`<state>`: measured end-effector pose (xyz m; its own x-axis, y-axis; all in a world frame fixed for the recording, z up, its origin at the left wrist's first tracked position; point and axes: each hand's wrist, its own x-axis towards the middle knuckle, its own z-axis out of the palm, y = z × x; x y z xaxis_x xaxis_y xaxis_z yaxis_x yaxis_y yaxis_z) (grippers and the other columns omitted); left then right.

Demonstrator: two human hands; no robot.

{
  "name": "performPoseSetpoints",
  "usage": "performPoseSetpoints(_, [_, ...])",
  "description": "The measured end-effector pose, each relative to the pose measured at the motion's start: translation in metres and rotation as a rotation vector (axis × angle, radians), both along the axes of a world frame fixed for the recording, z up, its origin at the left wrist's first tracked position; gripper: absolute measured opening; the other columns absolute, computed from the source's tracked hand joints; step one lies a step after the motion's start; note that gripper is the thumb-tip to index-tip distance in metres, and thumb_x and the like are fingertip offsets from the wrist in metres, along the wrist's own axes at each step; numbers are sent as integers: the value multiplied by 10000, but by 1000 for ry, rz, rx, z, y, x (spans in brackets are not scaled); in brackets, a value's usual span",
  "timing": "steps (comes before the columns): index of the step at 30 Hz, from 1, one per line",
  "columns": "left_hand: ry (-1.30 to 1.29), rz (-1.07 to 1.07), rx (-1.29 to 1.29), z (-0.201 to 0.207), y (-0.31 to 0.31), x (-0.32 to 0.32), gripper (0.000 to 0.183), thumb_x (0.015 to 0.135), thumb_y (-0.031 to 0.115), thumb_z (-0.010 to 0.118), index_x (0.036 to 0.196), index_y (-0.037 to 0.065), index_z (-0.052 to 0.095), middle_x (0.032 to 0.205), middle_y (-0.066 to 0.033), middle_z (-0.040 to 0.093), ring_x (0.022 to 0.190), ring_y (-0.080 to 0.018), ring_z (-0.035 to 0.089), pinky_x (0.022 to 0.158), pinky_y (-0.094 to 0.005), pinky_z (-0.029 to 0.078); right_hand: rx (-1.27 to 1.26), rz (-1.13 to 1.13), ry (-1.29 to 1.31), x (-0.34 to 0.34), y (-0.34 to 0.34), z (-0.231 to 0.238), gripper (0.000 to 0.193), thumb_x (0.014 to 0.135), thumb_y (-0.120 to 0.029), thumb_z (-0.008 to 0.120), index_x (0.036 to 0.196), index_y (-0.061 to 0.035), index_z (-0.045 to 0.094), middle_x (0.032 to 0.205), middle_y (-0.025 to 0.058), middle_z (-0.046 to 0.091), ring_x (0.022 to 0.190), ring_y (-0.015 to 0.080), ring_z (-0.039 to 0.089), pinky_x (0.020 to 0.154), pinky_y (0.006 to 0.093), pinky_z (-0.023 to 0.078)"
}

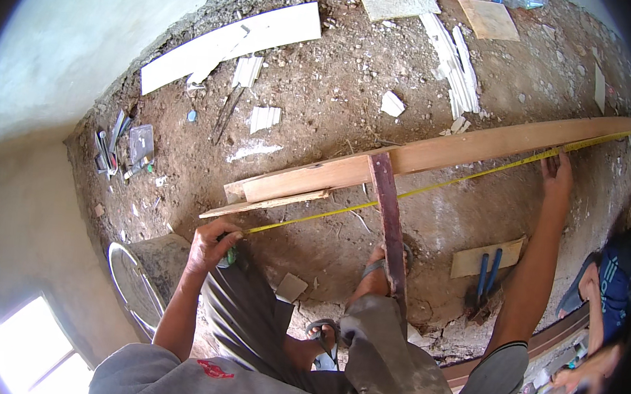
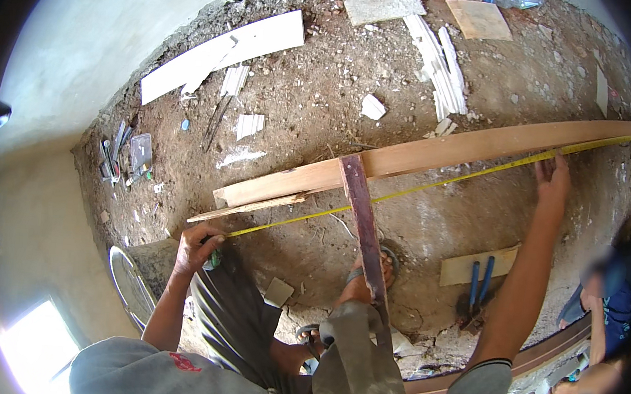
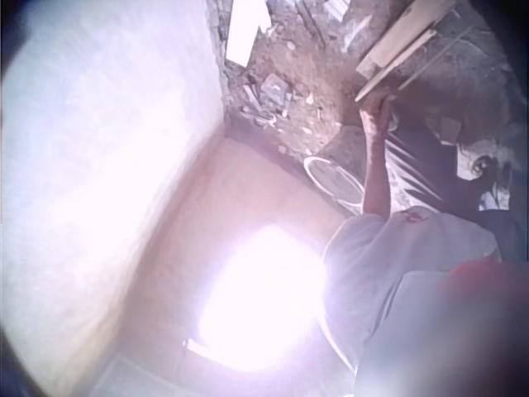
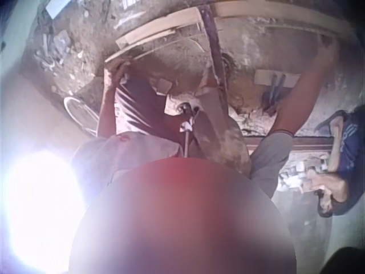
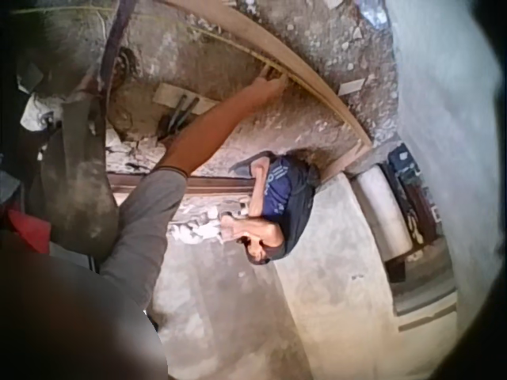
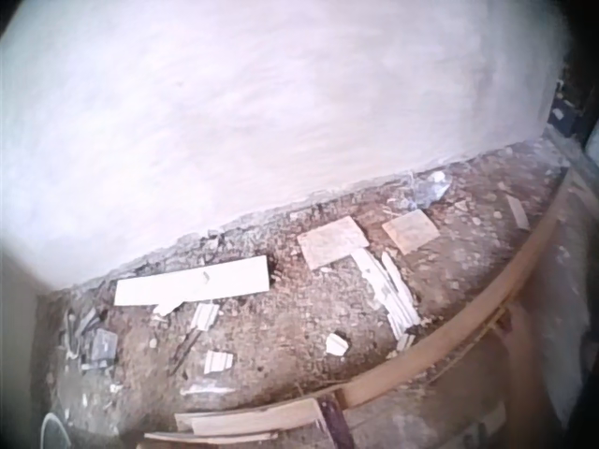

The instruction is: The person measures and cuts a small wooden block to fit a larger wooden frame on the floor. They use a tape measure, hand saw, and screwdriver to cut the block and attach it to the frame with screws.

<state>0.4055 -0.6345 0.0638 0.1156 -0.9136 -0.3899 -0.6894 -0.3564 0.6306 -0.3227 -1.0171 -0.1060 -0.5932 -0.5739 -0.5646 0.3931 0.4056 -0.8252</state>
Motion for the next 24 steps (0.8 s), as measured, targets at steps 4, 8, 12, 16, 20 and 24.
performPoseSetpoints(4, [-96, 72, 14, -9, 18, 26, 154, 878, 141, 801, 938, 7, 754, 817, -125, 737, 734, -217, 704, 704, -359, 541, -20, 127, 7, 6, 7, 8, 346, 1012, -250, 685, 1323, -113, 617, 1291, 82, 627, 1208, 237, 592, 970, 448, 578])
performPoseSetpoints(8, [-111, 208, 77, -26, 38, 46, 196, 883, 176, 766, 885, -19, 739, 714, -117, 672, 642, -171, 600, 619, -373, 477, -136, 97, 13, 27, 16, 19, 291, 1007, -216, 630, 1269, -89, 611, 1248, 106, 634, 1169, 280, 619, 949, 542, 594])
performPoseSetpoints(12, [17, 394, 147, -29, 48, 64, 193, 899, 134, 737, 820, -12, 640, 671, 9, 543, 640, -83, 437, 574, -299, 356, -115, 12, 1, 48, 13, 31, 174, 998, -182, 645, 1149, -95, 645, 1059, 83, 698, 1007, 266, 708, 876, 513, 631])
performPoseSetpoints(16, [114, 392, 334, -30, 58, 94, 299, 968, 320, 758, 1071, 40, 761, 798, -12, 670, 633, -105, 520, 543, -297, 405, -81, -13, -9, 57, 9, 46, 176, 1052, -157, 602, 1181, -38, 600, 1073, 122, 680, 952, 288, 695, 864, 555, 620])
performPoseSetpoints(20, [47, 321, 290, -53, 69, 124, 261, 972, 289, 752, 1062, 46, 775, 777, -24, 683, 582, -112, 525, 508, -300, 409, -55, -4, 34, 57, 5, 50, 173, 1053, -177, 609, 1137, -26, 600, 1059, 125, 680, 968, 282, 699, 869, 544, 623])
performPoseSetpoints(24, [65, 391, 147, -74, 71, 144, 233, 926, 246, 765, 904, 21, 707, 726, -9, 647, 624, -109, 537, 567, -308, 434, -79, -17, 75, 45, 7, 41, 165, 1023, -216, 614, 1106, -74, 627, 1064, 108, 682, 1006, 267, 693, 882, 511, 628])
